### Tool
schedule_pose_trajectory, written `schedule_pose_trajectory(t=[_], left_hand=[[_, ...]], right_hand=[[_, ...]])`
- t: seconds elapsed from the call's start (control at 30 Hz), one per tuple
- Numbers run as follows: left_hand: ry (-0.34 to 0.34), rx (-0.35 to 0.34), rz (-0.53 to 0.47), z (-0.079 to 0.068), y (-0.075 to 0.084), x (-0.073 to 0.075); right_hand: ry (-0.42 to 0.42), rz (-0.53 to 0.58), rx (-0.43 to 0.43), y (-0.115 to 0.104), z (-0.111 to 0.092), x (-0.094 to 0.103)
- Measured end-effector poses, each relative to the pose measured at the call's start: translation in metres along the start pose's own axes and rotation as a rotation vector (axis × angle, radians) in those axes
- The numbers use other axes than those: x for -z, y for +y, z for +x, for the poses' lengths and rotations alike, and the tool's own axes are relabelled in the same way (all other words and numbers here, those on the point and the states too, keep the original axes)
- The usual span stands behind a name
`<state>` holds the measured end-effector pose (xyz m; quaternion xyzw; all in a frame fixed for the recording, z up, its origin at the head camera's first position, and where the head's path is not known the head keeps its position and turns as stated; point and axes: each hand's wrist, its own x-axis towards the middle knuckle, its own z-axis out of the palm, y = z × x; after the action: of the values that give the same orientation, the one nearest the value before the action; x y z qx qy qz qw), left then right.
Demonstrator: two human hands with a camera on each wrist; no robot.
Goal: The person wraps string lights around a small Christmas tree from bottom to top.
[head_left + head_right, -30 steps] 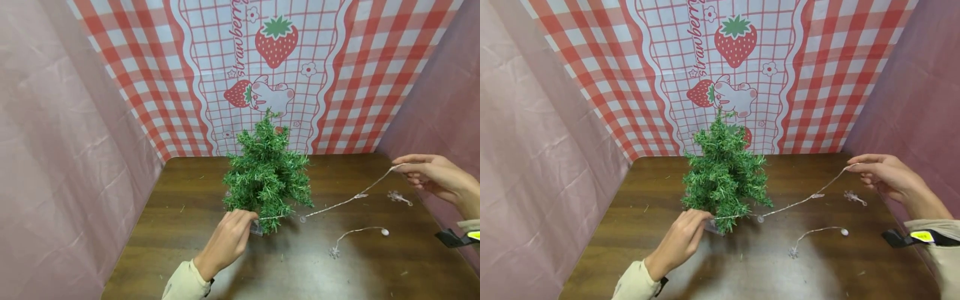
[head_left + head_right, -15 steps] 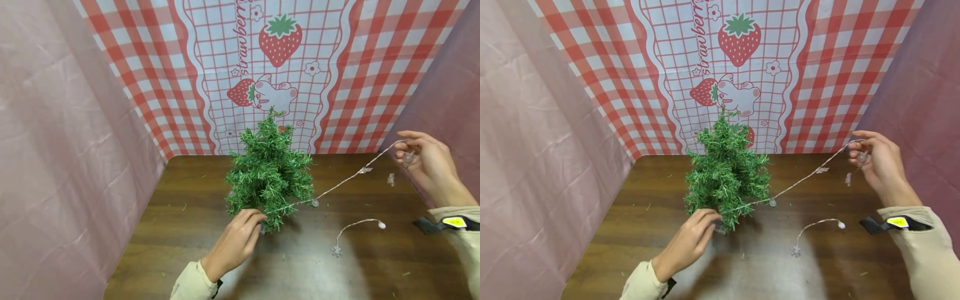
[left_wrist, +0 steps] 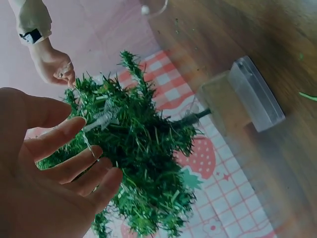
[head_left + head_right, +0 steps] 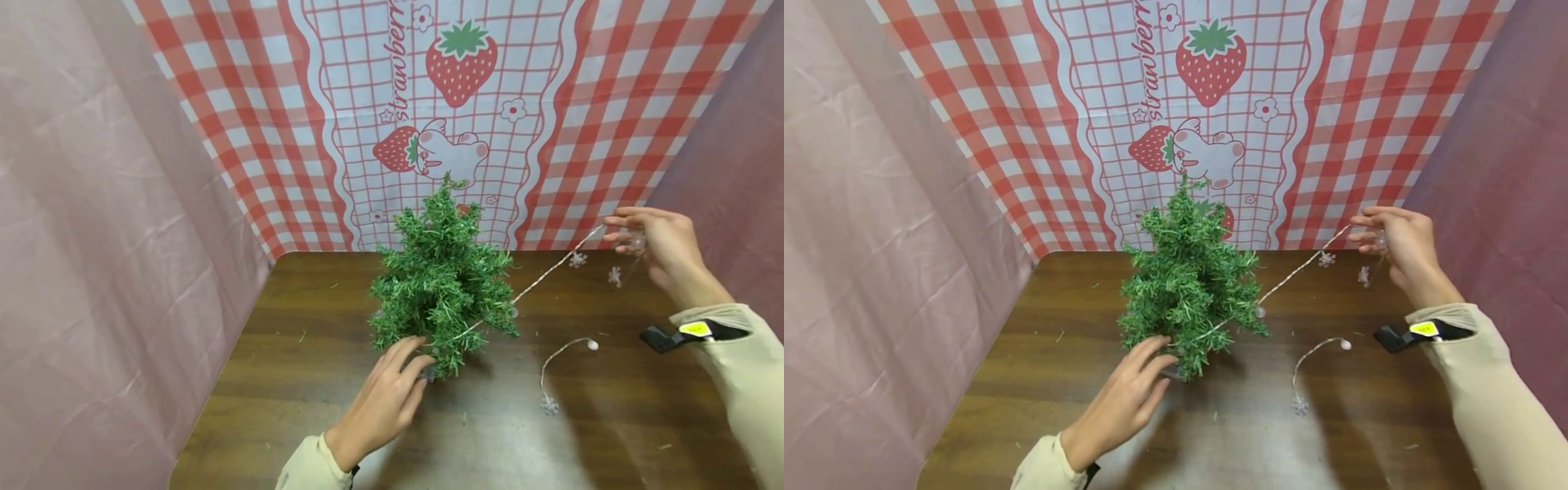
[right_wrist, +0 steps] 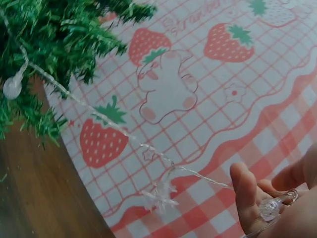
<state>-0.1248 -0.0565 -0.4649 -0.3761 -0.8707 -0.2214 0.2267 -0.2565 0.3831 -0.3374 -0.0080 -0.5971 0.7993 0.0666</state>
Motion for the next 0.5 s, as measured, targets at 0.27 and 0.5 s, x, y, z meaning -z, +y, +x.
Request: schedule_pose_trajectory(t=[0.27, 0.5], left_hand=[[-0.009, -0.04, -0.073, -0.003, 0.0, 0.006], [0.027, -0.079, -0.152, -0.002, 0.001, 0.009]], right_hand=[[0.417, -0.269, 0.399, 0.016, 0.0, -0.012], [0.465, -0.152, 0.561, 0.022, 0.003, -0.015]])
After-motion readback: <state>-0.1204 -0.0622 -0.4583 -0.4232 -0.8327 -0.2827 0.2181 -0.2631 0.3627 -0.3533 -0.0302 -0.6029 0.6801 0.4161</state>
